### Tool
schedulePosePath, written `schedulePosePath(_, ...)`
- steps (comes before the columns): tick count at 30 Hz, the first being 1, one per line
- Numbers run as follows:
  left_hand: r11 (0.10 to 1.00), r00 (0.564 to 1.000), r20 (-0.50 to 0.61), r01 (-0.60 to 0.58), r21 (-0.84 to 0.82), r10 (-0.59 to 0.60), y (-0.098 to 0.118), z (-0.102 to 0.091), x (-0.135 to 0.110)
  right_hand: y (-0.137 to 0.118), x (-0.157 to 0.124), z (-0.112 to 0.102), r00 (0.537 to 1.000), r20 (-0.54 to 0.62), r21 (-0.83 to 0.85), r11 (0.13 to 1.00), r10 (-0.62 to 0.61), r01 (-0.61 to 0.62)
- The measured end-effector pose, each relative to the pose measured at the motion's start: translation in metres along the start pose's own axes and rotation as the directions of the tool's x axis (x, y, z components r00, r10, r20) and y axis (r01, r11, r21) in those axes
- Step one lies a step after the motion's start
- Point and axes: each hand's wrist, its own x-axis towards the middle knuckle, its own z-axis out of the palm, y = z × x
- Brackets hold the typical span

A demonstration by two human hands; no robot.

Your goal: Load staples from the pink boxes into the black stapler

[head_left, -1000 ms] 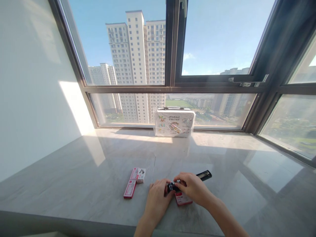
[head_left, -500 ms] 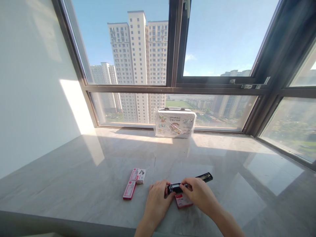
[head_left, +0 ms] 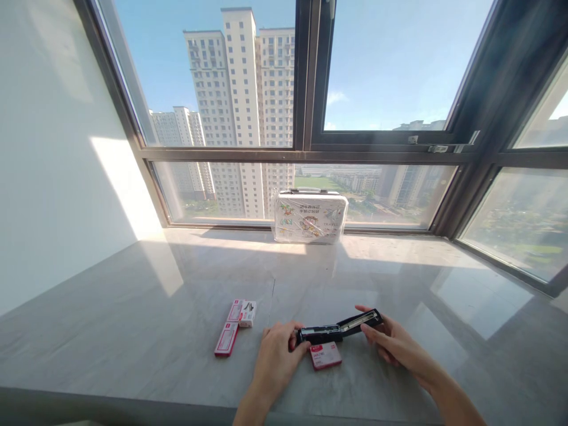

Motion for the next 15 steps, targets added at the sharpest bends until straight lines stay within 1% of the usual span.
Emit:
schedulePosePath(2, 1.0, 1.0, -0.002, 0.007, 0.002, -0.007, 0.001, -0.001, 0.0, -0.017, 0.011, 0.009, 0.996, 0.054, 0.026, 0.997, -0.077, 0.076)
schedulePosePath(4, 1.0, 1.0, 0.003, 0.008, 0.012, -0.008, 0.002, -0.002, -0.001, -0.033, 0.023, 0.025, 0.977, 0.129, 0.0, 0.985, -0.17, 0.172)
schedulePosePath(6, 1.0, 1.0, 0.009, 0.01, 0.029, -0.01, 0.004, -0.004, -0.001, -0.044, 0.032, 0.044, 0.951, 0.186, -0.087, 0.96, -0.248, 0.268)
schedulePosePath(7, 0.999, 1.0, 0.012, 0.012, 0.037, -0.012, 0.004, -0.004, -0.001, -0.048, 0.035, 0.052, 0.94, 0.208, -0.15, 0.941, -0.269, 0.302)
schedulePosePath(9, 0.999, 1.0, 0.016, 0.015, 0.048, -0.016, 0.004, -0.005, -0.001, -0.052, 0.039, 0.067, 0.933, 0.245, -0.297, 0.895, -0.265, 0.332)
schedulePosePath(11, 0.998, 1.0, 0.014, 0.019, 0.055, -0.02, 0.003, -0.004, -0.001, -0.055, 0.04, 0.076, 0.933, 0.256, -0.441, 0.829, -0.251, 0.344)
schedulePosePath(13, 0.998, 1.0, 0.01, 0.022, 0.06, -0.023, 0.003, -0.004, -0.001, -0.058, 0.041, 0.079, 0.935, 0.252, -0.543, 0.763, -0.25, 0.35)
schedulePosePath(15, 0.999, 1.0, -0.008, 0.023, 0.043, -0.023, 0.004, -0.004, -0.003, -0.06, 0.04, 0.076, 0.936, 0.241, -0.587, 0.73, -0.255, 0.35)
